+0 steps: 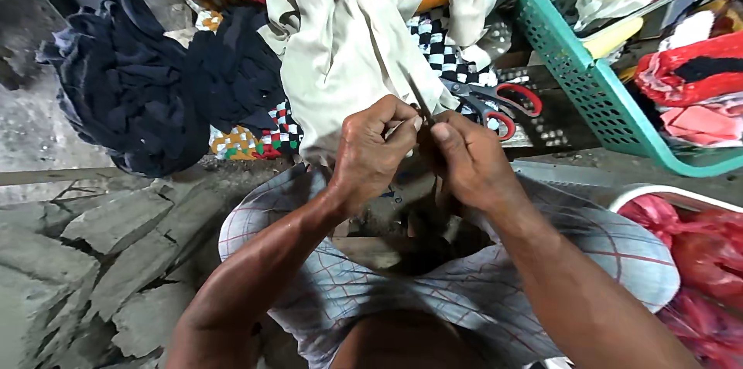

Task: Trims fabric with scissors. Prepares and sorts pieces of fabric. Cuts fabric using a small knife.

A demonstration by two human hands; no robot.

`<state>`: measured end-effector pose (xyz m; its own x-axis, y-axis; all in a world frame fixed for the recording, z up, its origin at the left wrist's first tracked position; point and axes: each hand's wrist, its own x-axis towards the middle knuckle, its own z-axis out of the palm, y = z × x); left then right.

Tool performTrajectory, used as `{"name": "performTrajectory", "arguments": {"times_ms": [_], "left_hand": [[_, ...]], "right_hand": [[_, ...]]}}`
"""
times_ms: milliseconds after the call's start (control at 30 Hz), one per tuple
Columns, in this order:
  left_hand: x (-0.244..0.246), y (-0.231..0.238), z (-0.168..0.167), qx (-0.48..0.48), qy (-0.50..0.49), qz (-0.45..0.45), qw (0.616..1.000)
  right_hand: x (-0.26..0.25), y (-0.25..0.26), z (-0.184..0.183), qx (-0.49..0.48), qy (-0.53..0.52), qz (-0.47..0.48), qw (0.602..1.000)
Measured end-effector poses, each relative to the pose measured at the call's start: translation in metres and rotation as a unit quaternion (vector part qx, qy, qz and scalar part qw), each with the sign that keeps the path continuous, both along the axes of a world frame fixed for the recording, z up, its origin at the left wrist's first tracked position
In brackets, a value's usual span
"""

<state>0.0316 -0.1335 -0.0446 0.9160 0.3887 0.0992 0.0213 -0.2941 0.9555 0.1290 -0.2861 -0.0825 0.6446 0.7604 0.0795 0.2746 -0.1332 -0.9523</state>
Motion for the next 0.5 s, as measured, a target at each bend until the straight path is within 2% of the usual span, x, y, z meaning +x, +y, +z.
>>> {"name": "performTrajectory", "arguments": {"times_ms": [67, 133, 200, 300, 500], "left_hand": [[-0.0006, 0.0004, 0.0037, -0.021, 0.007, 0.000, 1.000], [0.0008, 0.0005, 0.0052, -0.027, 0.004, 0.008, 1.000], [0.0017, -0.0001, 0.0032, -0.016, -0.004, 0.004, 1.000], [0.0030, 0.0001, 0.0002, 0.034, 0.004, -0.015, 0.999], [0.0063, -0.0026, -0.0032, 0.156, 0.004, -0.032, 0.987]], "right_hand": [[0.0065, -0.0020, 0.0039, 0.083, 0.085, 0.020, 0.993], [0.0100, -0.0005, 0.0072, 0.120, 0.102, 0.007, 0.988], [0.0097, 0.0010, 0.0098, 0.106, 0.060, -0.015, 0.992], [0.0067, 0.0027, 0.0089, 0.066, -0.063, -0.044, 0.995], [0.0024, 0.0056, 0.0066, 0.010, -0.221, -0.085, 0.971]]}}
